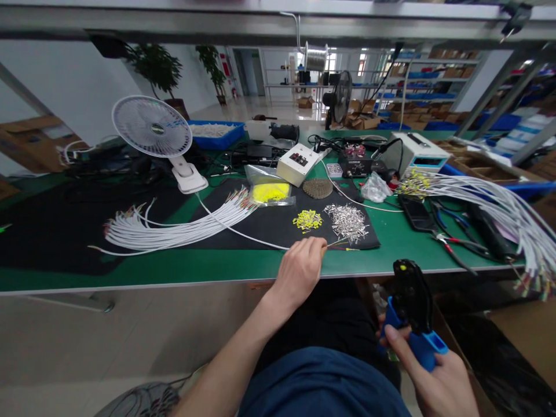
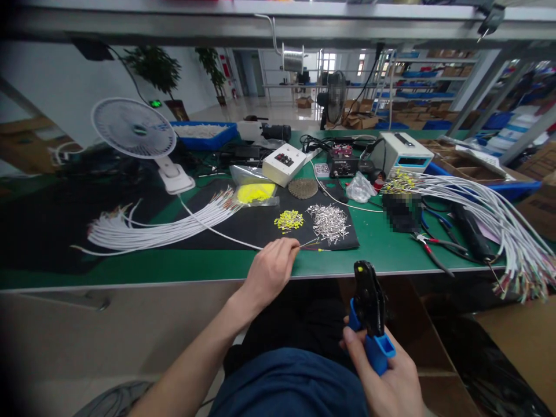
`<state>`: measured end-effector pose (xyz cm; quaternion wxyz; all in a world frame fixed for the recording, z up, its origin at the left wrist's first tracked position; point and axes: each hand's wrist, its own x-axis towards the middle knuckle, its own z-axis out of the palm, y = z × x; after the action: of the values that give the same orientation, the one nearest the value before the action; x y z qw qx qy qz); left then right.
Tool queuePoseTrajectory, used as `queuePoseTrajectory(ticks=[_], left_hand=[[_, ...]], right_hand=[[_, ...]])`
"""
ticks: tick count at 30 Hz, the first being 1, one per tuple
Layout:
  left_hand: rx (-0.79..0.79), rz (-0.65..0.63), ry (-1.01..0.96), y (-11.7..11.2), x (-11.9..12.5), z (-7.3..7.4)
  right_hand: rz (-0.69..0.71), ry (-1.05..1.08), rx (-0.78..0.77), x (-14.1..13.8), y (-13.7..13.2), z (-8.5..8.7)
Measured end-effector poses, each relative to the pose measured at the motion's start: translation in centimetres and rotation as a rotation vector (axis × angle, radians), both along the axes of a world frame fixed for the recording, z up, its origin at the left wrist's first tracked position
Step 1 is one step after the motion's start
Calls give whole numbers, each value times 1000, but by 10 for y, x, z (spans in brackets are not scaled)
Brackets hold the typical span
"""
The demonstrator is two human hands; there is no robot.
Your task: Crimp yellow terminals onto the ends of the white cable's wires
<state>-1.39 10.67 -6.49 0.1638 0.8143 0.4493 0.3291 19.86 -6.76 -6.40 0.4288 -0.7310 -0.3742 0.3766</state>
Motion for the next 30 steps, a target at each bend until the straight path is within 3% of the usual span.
queuePoseTrajectory(ticks=[6, 13, 23, 30], left_hand=[[-287, -59, -219, -71, -19, 23], [-812, -177, -665, -109, -10, 25], [-899, -249, -859, -115, -2, 22], [-883, -91, -988, -113, 10, 17]], right_hand=[[31, -23, 139, -21, 23, 26], [40, -20, 225, -43, 34, 44], [2, 117, 235, -52, 42, 37], [73, 136, 253, -53, 42, 32]])
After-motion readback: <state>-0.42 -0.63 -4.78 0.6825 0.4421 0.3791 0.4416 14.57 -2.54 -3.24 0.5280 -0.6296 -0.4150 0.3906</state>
